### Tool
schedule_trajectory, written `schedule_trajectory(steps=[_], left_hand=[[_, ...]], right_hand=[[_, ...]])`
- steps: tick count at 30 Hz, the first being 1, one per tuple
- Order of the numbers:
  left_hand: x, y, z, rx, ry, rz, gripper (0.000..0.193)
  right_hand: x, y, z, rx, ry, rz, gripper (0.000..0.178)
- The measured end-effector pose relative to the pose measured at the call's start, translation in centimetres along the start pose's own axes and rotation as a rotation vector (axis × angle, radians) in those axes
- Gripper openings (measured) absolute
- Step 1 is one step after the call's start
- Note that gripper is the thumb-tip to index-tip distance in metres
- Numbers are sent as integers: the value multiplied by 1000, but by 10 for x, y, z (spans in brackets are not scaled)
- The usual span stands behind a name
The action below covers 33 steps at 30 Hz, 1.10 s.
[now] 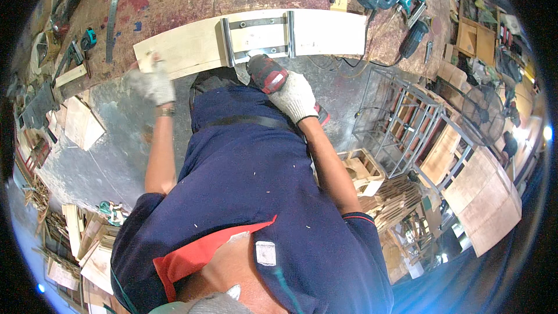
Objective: The person aligns a metal frame on a wooden plank, measures and marks it, then uses a cordless drill to fasten the frame to the wood with screws. The person also retrieves screws from a container and positions the plank on the workbench.
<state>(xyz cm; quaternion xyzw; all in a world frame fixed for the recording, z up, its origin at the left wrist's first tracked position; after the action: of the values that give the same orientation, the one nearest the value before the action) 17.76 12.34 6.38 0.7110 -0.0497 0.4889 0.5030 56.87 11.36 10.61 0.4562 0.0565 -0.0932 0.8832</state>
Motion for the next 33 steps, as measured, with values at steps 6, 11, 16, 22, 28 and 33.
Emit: schedule_trajectory(steps=[6,11,16,22,28,33], left_hand=[[-160,-1,-44,-248,520,225,94],[-104,26,-39,92,361,-71,84],[-58,47,-34,41,309,-16,75],[5,76,-35,101,187,10,74],[18,85,-35,59,187,-66,73],[28,86,-37,82,132,-43,73]], right_hand=[[-5,6,-7,-132,-6,46,43],[-17,34,-4,-139,25,45,47],[-19,58,12,-137,10,50,46],[-8,56,18,-79,135,-18,43],[-4,60,14,-83,182,270,48],[-17,70,21,-24,240,94,57]])
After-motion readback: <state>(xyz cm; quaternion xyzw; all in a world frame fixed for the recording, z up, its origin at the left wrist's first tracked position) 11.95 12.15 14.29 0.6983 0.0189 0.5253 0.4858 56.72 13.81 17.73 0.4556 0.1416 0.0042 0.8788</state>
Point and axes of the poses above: each hand's wrist, its own z-axis away from the middle knuckle, its own y-axis out of the back of the hand, x = y × z, the point moved 10 cm from there along -z, towards the middle knuckle, and after that the axes turned 12 degrees about z, right-handed, at the moved point
